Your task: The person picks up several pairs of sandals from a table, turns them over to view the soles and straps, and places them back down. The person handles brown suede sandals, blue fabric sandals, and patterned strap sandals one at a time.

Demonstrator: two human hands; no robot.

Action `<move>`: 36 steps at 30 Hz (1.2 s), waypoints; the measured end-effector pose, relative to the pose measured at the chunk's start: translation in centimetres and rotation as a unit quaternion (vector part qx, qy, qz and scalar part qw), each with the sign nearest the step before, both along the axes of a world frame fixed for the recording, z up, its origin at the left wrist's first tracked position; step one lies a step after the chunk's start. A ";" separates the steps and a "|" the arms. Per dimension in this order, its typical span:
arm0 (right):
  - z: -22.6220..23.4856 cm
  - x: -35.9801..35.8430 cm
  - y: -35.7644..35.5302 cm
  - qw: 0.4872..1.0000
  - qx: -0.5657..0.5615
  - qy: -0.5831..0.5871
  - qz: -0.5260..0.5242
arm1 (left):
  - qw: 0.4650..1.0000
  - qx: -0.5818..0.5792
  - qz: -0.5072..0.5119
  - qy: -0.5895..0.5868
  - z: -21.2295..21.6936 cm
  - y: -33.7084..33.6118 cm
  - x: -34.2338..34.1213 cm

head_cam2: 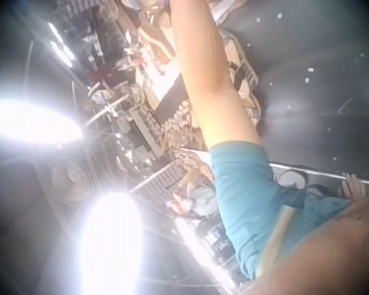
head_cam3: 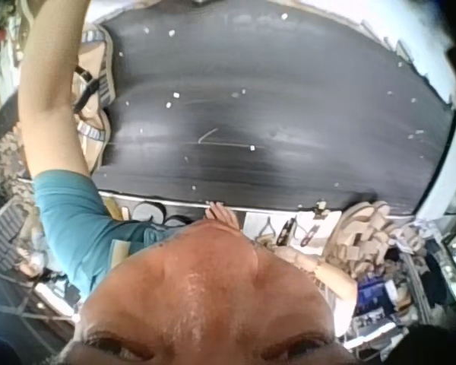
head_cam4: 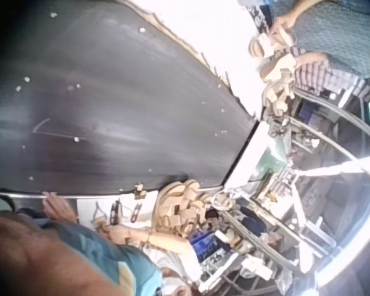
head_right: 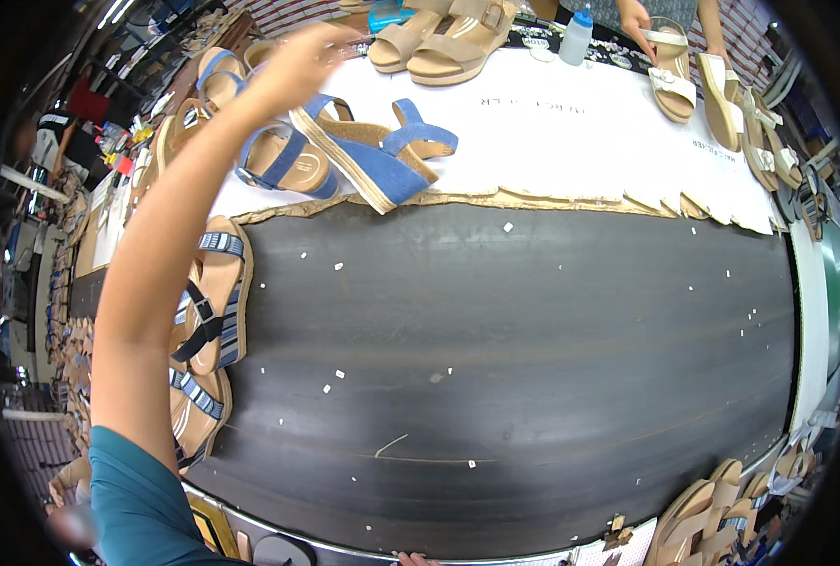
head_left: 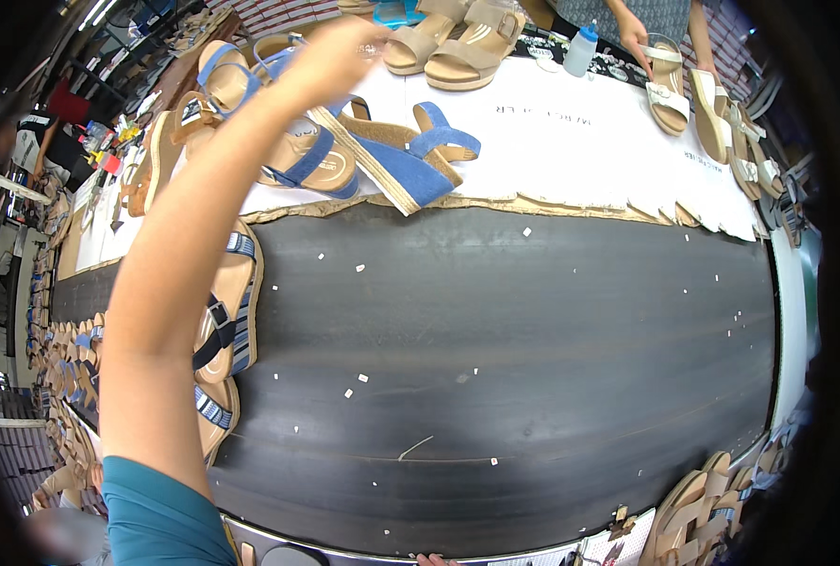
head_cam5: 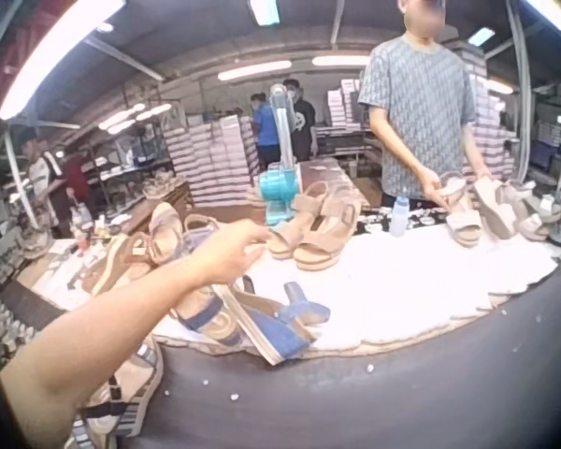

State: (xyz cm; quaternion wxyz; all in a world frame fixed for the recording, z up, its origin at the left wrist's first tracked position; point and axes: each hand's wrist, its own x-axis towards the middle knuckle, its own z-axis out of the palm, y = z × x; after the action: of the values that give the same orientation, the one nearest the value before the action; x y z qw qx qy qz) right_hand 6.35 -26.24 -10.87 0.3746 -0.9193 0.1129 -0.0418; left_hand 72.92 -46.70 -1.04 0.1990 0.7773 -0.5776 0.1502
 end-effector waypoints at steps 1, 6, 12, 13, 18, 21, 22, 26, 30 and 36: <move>-0.4 0.0 0.6 1.000 -0.009 -0.007 -0.019 | 0.990 0.137 0.002 0.034 0.0 -1.9 -3.4; -1.3 -0.7 1.5 0.998 -0.030 -0.041 -0.037 | 0.899 0.438 0.004 0.009 -1.6 -2.4 -5.8; -1.2 -0.7 0.6 0.999 -0.026 -0.034 0.004 | 0.968 0.228 -0.070 -0.083 -1.8 1.6 -4.9; -1.3 -0.7 0.5 0.999 -0.020 -0.038 0.003 | 0.982 0.119 -0.091 -0.114 -2.2 2.2 -5.1; 0.1 0.1 0.1 1.000 -0.001 -0.017 -0.007 | 0.982 0.057 0.001 -0.183 -4.1 2.7 -5.6; 0.4 0.4 0.4 0.999 -0.013 -0.025 -0.024 | 0.965 0.202 0.091 -0.144 -3.7 2.2 -7.0; 0.3 0.6 0.6 0.999 -0.013 -0.027 -0.036 | 0.962 0.203 0.090 -0.156 -4.1 1.8 -7.4; 0.2 0.3 0.8 0.999 -0.013 -0.027 -0.035 | 0.972 0.158 0.112 -0.130 -5.4 2.5 -6.8; 0.0 0.0 1.2 0.998 -0.009 -0.048 -0.051 | 0.946 0.244 0.213 0.005 -3.2 2.5 -7.6; -1.2 0.0 1.2 0.998 -0.026 -0.041 -0.030 | 0.958 0.246 0.147 0.020 3.5 10.5 -10.3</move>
State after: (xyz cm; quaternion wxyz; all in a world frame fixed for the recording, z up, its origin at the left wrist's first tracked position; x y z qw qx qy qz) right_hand 6.32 -25.07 -12.09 0.3535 -0.9224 0.1239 -0.0938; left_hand 62.61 -36.17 2.47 -0.0110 0.8816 -0.4716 0.0151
